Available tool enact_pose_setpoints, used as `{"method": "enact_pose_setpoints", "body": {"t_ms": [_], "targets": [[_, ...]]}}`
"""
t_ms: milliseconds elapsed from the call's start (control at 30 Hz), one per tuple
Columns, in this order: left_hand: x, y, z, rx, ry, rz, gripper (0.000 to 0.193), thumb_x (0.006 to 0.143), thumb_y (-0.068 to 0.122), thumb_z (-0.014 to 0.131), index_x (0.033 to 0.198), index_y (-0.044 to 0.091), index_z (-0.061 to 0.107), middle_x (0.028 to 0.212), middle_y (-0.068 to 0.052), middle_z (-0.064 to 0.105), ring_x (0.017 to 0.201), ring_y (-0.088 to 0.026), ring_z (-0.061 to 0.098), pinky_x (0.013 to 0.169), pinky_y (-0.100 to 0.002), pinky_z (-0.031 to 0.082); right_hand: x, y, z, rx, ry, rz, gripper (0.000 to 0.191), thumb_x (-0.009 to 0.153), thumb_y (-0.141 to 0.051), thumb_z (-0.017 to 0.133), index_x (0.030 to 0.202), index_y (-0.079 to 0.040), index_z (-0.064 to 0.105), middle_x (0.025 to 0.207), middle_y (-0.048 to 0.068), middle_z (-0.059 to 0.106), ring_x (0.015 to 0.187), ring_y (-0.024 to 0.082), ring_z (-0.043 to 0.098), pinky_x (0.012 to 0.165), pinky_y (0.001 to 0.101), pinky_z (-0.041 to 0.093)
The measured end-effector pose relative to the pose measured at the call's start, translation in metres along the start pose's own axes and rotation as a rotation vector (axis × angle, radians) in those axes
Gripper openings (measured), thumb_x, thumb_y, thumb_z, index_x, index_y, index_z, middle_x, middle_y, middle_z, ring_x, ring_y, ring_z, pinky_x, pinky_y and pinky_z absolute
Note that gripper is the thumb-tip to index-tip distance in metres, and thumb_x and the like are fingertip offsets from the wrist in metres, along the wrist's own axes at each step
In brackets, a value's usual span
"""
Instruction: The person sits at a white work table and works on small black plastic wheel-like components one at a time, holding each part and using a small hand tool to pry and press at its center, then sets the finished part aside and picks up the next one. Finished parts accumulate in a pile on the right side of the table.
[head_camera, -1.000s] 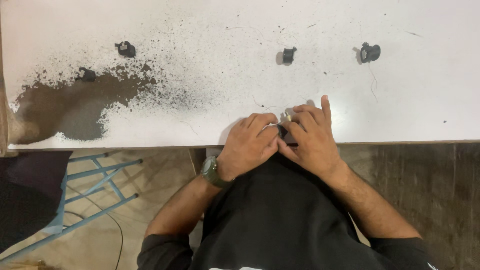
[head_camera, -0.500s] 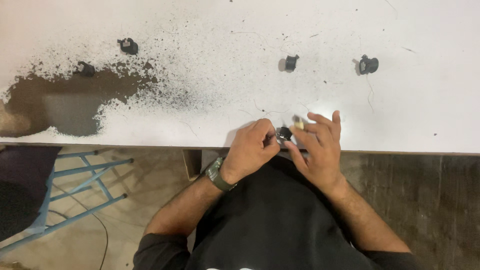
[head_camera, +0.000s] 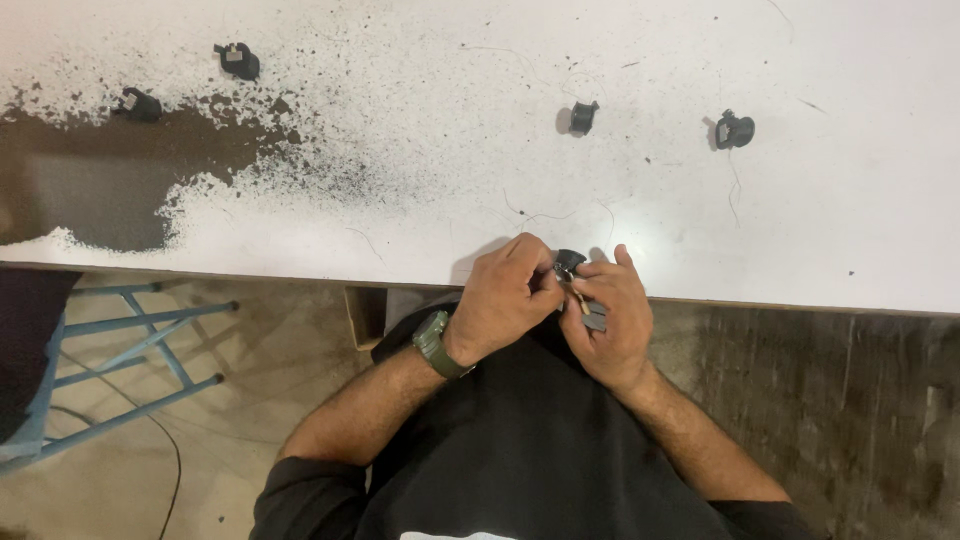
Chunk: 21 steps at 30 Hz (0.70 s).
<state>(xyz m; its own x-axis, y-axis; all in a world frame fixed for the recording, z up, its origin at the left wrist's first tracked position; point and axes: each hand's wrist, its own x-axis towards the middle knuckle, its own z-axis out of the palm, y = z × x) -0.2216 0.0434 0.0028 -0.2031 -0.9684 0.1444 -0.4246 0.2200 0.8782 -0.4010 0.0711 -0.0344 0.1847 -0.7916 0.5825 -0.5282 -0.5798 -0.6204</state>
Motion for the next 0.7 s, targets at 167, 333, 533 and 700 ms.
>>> {"method": "enact_pose_setpoints", "body": {"t_ms": [167,333,533,700], "targets": [[-0.002,0.000,0.001,0.002,0.026,0.030,0.015,0.085,0.005,0.068,0.089,0.005,0.054,0.083,-0.009,0.063,0.069,-0.025,0.063,0.061,-0.038,0.051,-0.002,0.000,0.001,0.015,0.016,-0.008,0.031,0.084,0.007,0.076,0.109,-0.004,0.061,0.106,0.013,0.068,0.109,0.030,0.069,0.121,0.0587,0.043],[-0.002,-0.001,0.002,0.009,0.004,0.010,0.014,0.086,0.005,0.068,0.089,0.005,0.054,0.082,-0.008,0.062,0.067,-0.024,0.063,0.060,-0.038,0.051,-0.002,0.000,-0.001,0.049,0.023,-0.015,0.032,0.085,0.009,0.076,0.110,-0.004,0.061,0.108,0.014,0.068,0.110,0.029,0.070,0.121,0.0582,0.043],[-0.005,-0.006,0.004,0.002,0.016,0.034,0.015,0.086,0.004,0.068,0.089,0.004,0.053,0.082,-0.009,0.060,0.068,-0.024,0.061,0.060,-0.039,0.050,-0.002,0.001,0.001,-0.032,-0.016,-0.043,0.034,0.082,0.010,0.078,0.108,-0.006,0.063,0.102,0.009,0.067,0.107,0.028,0.069,0.122,0.0571,0.042],[-0.007,0.003,0.010,0.024,-0.162,0.215,0.012,0.090,0.012,0.066,0.095,0.007,0.057,0.097,-0.011,0.063,0.077,-0.022,0.064,0.067,-0.037,0.054,0.018,0.025,-0.018,-0.170,-0.014,-0.026,0.029,0.090,0.008,0.075,0.113,-0.004,0.062,0.109,0.012,0.068,0.114,0.028,0.069,0.127,0.0588,0.036]]}}
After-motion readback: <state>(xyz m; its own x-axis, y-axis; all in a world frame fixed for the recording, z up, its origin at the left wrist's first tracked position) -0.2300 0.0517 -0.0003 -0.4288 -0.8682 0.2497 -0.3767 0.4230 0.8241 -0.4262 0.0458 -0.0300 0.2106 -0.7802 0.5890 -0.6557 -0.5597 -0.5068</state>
